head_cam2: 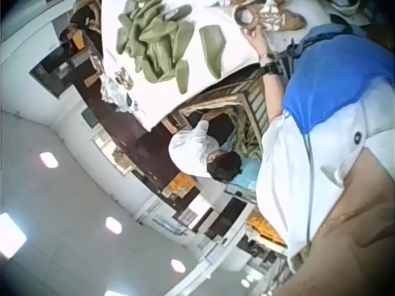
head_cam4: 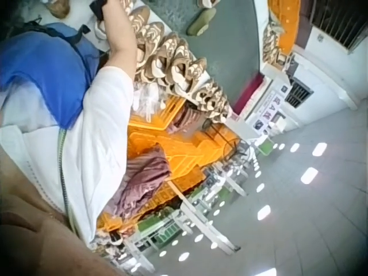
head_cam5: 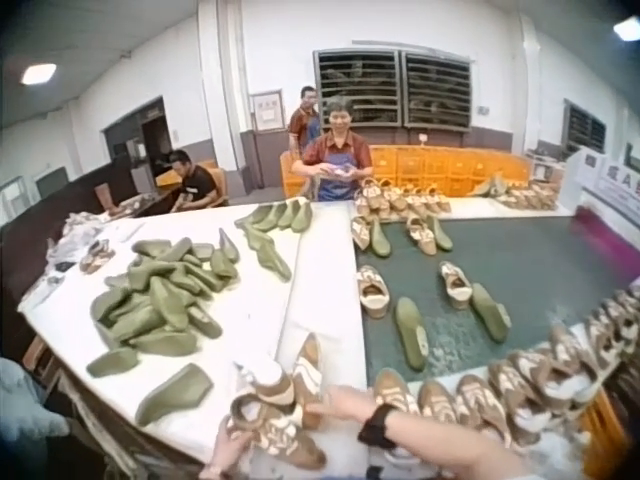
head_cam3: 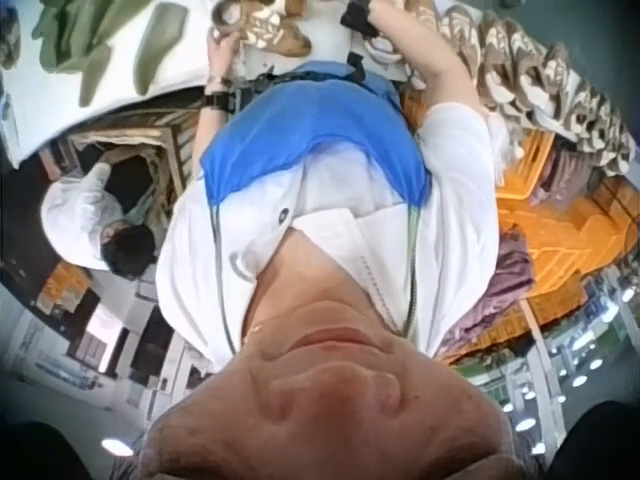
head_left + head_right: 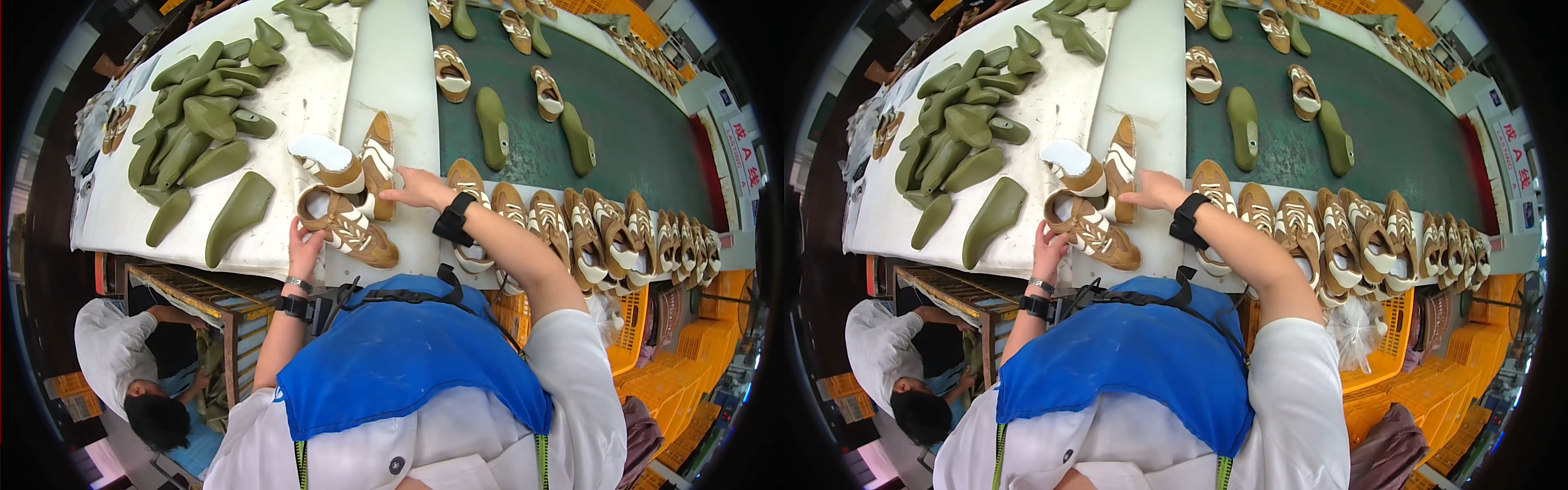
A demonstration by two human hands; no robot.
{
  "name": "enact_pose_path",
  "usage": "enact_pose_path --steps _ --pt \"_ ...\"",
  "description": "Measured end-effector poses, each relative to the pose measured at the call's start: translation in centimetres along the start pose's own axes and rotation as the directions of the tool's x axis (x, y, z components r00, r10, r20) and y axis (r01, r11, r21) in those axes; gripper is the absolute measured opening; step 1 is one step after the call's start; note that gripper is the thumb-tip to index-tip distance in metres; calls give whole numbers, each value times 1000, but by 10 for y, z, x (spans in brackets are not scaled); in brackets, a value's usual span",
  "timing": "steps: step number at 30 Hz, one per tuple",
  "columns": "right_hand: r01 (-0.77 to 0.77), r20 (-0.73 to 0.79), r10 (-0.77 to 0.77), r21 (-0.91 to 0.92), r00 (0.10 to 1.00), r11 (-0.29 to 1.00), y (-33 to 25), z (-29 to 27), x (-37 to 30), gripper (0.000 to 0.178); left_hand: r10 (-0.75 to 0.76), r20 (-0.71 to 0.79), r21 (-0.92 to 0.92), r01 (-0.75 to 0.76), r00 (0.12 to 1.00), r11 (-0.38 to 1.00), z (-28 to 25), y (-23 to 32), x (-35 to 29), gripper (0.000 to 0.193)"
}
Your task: The recorder picks up semi-finished shoe components from a large sack and places them onto a conveyor belt for further processing, while also handling green shoe lasts.
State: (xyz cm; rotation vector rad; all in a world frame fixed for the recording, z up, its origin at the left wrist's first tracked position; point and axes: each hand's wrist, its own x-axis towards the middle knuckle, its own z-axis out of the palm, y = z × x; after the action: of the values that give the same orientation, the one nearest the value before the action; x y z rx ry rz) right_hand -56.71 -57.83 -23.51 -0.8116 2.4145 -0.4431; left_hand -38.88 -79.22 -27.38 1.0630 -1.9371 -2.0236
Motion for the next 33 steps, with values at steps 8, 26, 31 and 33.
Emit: enact_pose_path --steps 8,26,31,33 --pt "-77 -219 309 689 926 721 12 22 30 75 42 121 25 -45 992 999 -2 -8 5 74" --pt "-23 -133 444 944 886 329 120 -137 -261 48 -23 169 103 6 985 995 -3 -15 25 73" --pt "-365 -37 673 818 739 445 136 -87 -316 49 -76 149 99 61 986 993 4 -9 43 69" --pt "-388 -461 581 450 670 804 178 -40 -325 45 -92 109 111 80 990 991 7 -7 48 62"
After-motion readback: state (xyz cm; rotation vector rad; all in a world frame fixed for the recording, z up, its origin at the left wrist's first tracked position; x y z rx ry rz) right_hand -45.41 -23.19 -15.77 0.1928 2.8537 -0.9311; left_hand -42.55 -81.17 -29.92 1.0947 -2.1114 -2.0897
